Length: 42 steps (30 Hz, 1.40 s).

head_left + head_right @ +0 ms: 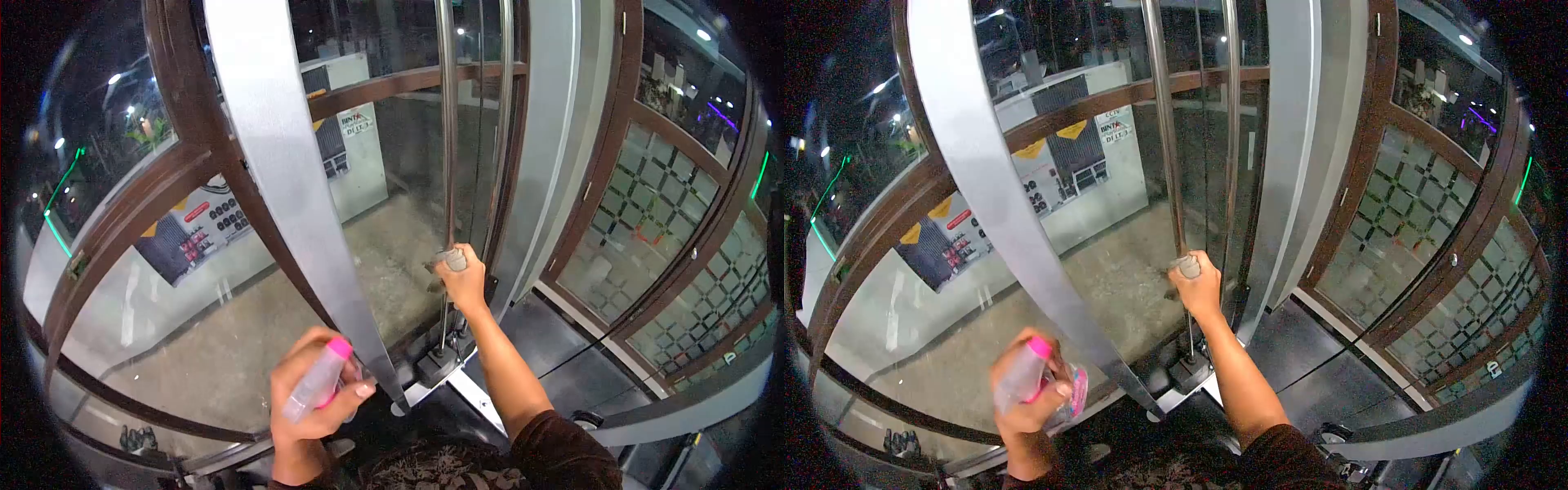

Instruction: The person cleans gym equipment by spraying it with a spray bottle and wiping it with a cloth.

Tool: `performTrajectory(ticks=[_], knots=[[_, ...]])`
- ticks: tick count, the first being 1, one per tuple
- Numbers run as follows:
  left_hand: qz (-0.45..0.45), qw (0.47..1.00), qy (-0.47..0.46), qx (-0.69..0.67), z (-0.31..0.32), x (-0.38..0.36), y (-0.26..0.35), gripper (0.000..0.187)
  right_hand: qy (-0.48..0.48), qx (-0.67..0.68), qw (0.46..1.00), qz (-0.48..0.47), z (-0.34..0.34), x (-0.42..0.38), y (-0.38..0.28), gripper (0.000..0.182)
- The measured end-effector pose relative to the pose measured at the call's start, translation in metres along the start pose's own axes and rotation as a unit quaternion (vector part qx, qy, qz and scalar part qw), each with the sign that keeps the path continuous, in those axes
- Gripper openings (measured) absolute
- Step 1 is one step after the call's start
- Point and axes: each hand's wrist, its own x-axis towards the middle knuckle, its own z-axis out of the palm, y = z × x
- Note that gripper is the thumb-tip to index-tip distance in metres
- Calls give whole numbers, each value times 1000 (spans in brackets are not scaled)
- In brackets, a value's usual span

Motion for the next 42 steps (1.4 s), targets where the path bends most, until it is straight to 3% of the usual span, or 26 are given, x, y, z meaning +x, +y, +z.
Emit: performTrajectory(ticks=[2,5,17,22,27,31,37,38,42], knots=[[6,999,-32,13,1,-14,-3,26,-4,-17,1000,20,1,-9,14,31],[-64,997,-25,-24,2,-38,-9,25,0,-45,999,23,6,-22,40,32],[-142,988,59,12,18,-98,-22,24,-41,-54,996,55,10,-64,128,37],[-149,987,32,54,35,-123,-35,20,-76,-76,992,71,7,-81,151,42],[-165,983,47,64,45,-152,-49,20,-85,-114,990,24,10,-97,199,37],[-233,963,82,107,64,-162,-73,21,-123,-120,984,36,10,-107,220,35],[-257,957,40,128,103,-176,-139,21,-154,-201,967,10,11,-129,269,33],[-317,943,33,93,107,-180,-143,21,-152,-225,962,6,14,-132,280,33],[-346,934,2,84,116,-178,-155,21,-158,-226,960,43,21,-138,297,34]])
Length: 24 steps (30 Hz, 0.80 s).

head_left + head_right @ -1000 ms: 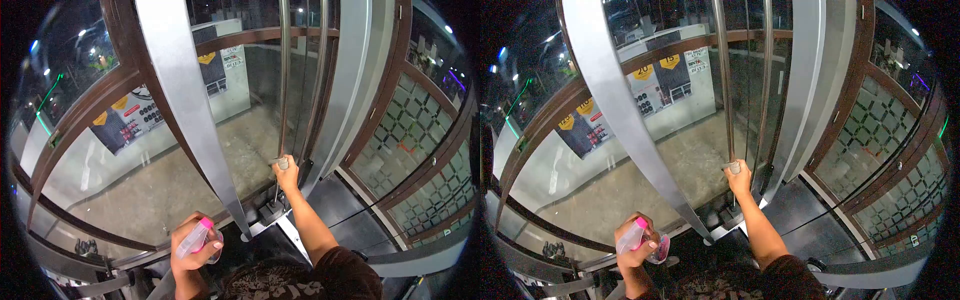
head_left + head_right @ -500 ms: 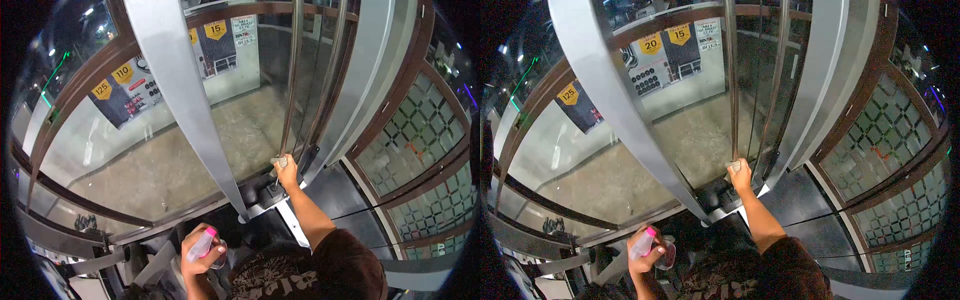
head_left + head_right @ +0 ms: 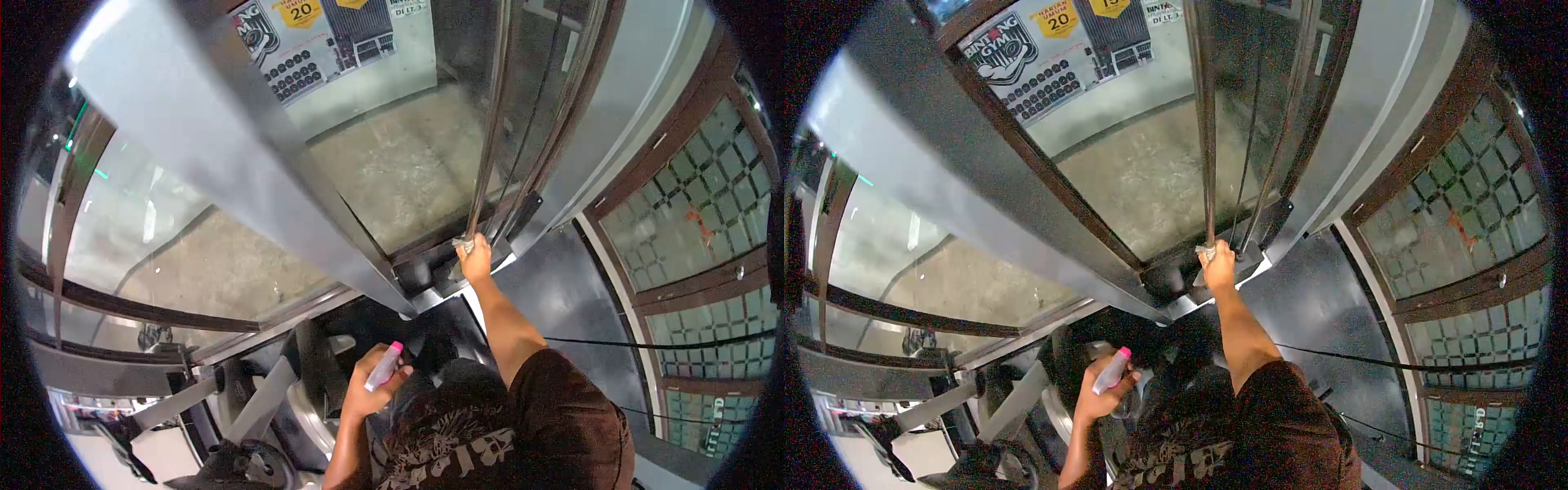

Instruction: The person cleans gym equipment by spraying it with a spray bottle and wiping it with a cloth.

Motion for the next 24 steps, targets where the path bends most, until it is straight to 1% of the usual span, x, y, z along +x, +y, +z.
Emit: performTrajectory(ticks=[2,6,9,12,14,17,18,20,21,23,24], knots=[[-21,1000,-14,-5,2,2,1,21,-31,9,999,34,3,-3,4,34],[-17,1000,-20,-6,7,6,-3,21,-72,30,993,93,11,-3,13,34],[-25,1000,-9,3,10,4,-4,22,-41,38,995,87,21,-9,26,33],[-50,999,0,11,16,-5,-19,21,-31,36,998,48,36,-15,51,33],[-60,998,-1,28,18,-7,-30,21,-25,36,997,57,46,-18,64,33],[-30,999,10,36,24,-6,-44,20,-15,31,998,59,61,-25,85,33],[-51,999,8,13,26,-8,-50,20,-12,28,998,58,67,-28,93,33],[-87,996,9,-33,26,-11,-64,20,-62,11,994,89,76,-32,107,38],[-84,996,11,-37,25,-12,-67,20,-88,4,991,104,80,-38,120,41],[-80,996,16,-43,22,-17,-67,20,-148,-39,983,105,110,-60,182,35],[-90,996,3,-22,17,-21,-71,22,-183,-124,960,175,121,-78,203,37]])
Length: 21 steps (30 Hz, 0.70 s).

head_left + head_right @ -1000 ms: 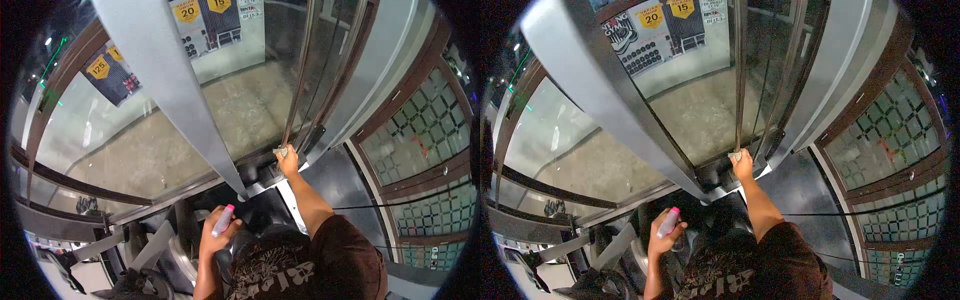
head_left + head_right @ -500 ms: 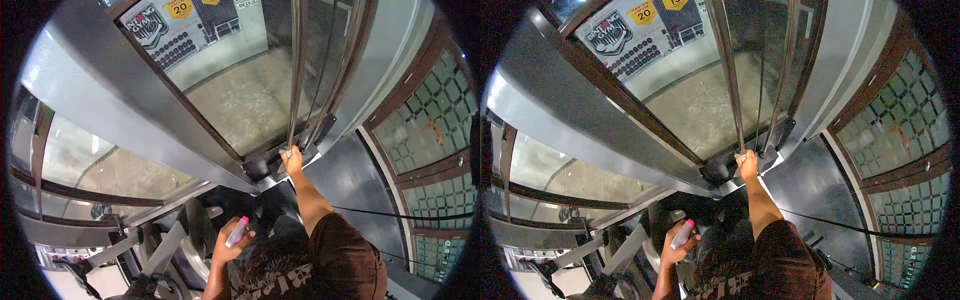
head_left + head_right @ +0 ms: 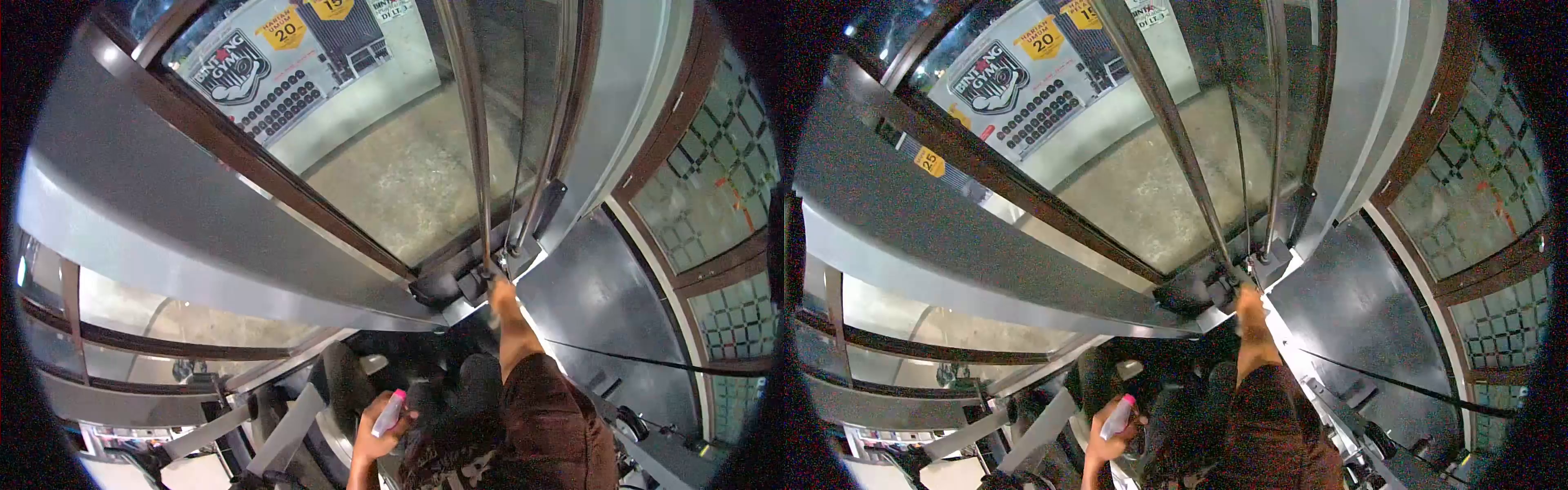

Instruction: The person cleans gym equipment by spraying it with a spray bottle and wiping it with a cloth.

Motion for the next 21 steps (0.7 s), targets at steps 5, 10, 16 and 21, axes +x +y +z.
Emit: performTrajectory(ticks=[5,10,16,21], knots=[[7,997,-4,79,-20,-6,23,25,-64,107,992,35,-17,-72,3,44],[32,997,12,70,-30,-7,71,25,-167,155,972,55,-56,-134,-21,62],[210,973,62,71,-67,-6,132,20,-284,422,860,45,-171,-129,-125,44],[245,954,169,-39,-106,-23,175,19,-164,433,869,-174,-322,-131,-260,32]])
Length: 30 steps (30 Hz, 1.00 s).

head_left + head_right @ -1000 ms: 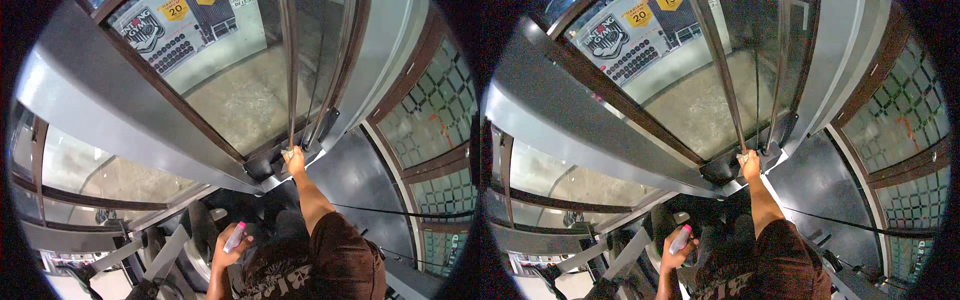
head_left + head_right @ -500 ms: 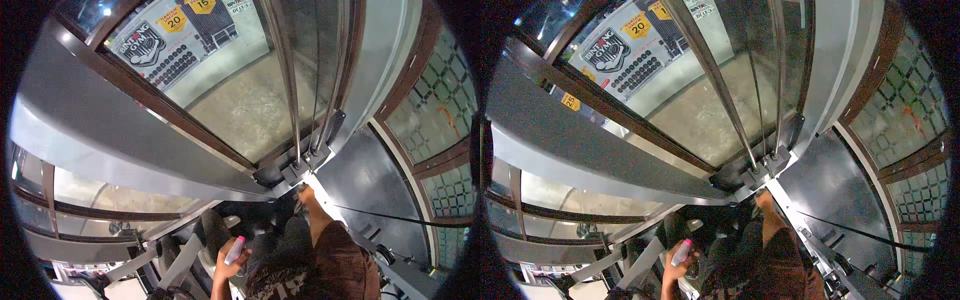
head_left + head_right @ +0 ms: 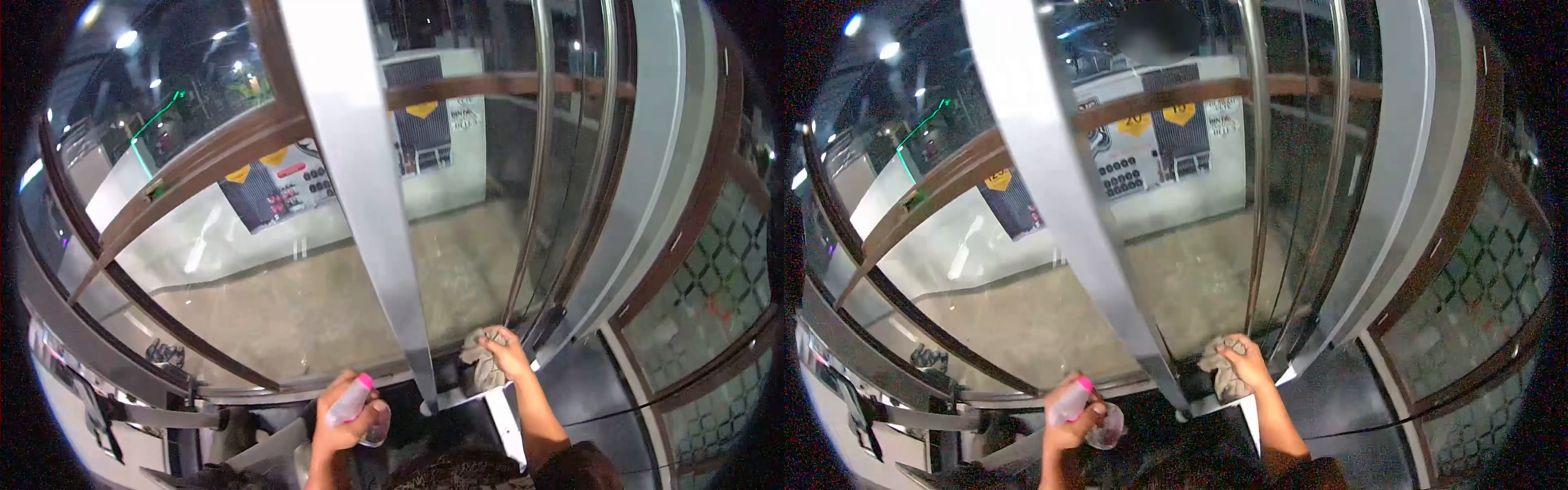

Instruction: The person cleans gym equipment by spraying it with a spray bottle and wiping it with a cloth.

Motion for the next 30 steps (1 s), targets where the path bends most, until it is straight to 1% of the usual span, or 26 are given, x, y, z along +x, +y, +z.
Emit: performTrajectory(ticks=[1,2,3,5,6,7,10,11,12,14,16,18,19,20,22,23,24,25,26,28,29,30], knots=[[72,996,10,49,-3,13,24,17,25,24,998,-51,5,1,-43,36],[43,998,29,-19,-9,16,17,15,50,6,997,-61,11,-5,-93,38],[69,996,43,-42,-10,25,25,15,69,-48,986,-143,14,-10,-138,37],[110,990,54,-76,-16,47,45,16,122,-128,940,-291,22,-21,-216,37],[126,987,53,-88,-20,57,53,16,153,-155,907,-359,28,-26,-251,37],[144,983,52,-100,-23,66,60,16,179,-149,877,-421,36,-34,-286,39],[191,973,26,-125,-32,92,76,16,253,-136,752,-593,54,-48,-380,46],[217,969,16,-118,-37,100,78,15,262,-120,728,-622,65,-54,-414,46],[225,967,1,-120,-43,107,80,15,270,-105,703,-649,78,-60,-449,46],[244,961,-27,-124,-54,122,84,15,282,-180,591,-734,100,-65,-514,40],[288,949,-36,-125,-67,139,86,13,303,-181,532,-770,139,-72,-570,27],[339,931,-37,-132,-78,156,83,12,308,-252,427,-812,167,-70,-617,25],[340,929,-33,-143,-83,161,88,11,310,-286,373,-826,182,-67,-642,25],[368,921,-36,-125,-87,170,84,12,315,-321,315,-836,195,-68,-662,28],[413,906,-45,-84,-97,185,77,14,343,-436,197,-809,221,-62,-692,35],[447,892,-11,-63,-100,180,85,19,361,-484,162,-780,231,-55,-703,39],[448,891,-11,-74,-102,185,83,18,391,-517,165,-743,245,-46,-713,41],[450,889,-12,-85,-104,190,79,18,451,-610,183,-625,249,-41,-705,43],[452,887,-14,-95,-106,195,74,17,472,-634,171,-588,251,-33,-704,42],[310,934,-70,-162,-112,197,53,15,508,-681,141,-509,255,-18,-703,41],[235,948,-96,-193,-114,199,45,15,498,-699,170,-484,257,-14,-709,39],[277,941,-90,-175,-116,206,39,15,489,-714,201,-459,264,-14,-710,38]])
